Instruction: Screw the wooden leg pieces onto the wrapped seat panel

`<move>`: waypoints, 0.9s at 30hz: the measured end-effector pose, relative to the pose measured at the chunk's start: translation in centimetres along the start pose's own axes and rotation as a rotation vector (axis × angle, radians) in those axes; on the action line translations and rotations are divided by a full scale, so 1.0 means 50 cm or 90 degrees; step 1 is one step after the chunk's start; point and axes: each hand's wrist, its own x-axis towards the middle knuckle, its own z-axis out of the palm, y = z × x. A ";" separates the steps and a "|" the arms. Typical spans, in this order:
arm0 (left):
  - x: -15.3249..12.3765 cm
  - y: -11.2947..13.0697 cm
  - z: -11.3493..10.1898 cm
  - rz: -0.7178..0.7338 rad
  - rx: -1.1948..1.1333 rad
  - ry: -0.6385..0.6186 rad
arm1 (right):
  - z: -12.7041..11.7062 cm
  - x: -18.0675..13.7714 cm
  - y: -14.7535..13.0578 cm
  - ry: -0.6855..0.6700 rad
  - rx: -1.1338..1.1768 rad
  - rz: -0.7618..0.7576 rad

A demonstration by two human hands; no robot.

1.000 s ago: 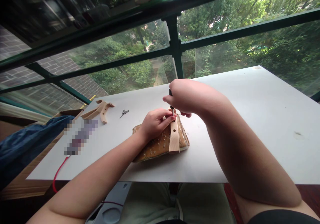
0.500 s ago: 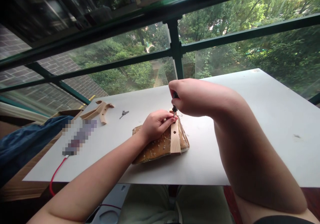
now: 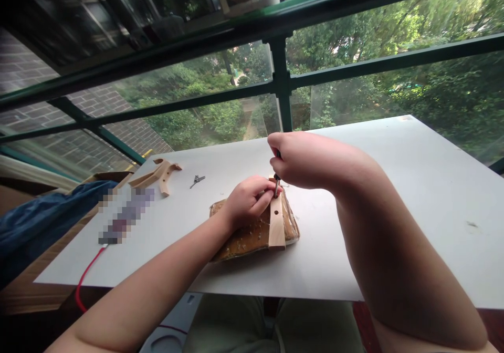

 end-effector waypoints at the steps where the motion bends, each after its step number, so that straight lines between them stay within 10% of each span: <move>1: -0.002 0.000 -0.001 0.004 0.006 0.000 | 0.002 0.001 -0.001 0.000 0.001 -0.003; 27: -0.016 0.004 -0.003 0.047 0.079 0.036 | -0.004 0.002 -0.008 -0.019 -0.021 0.005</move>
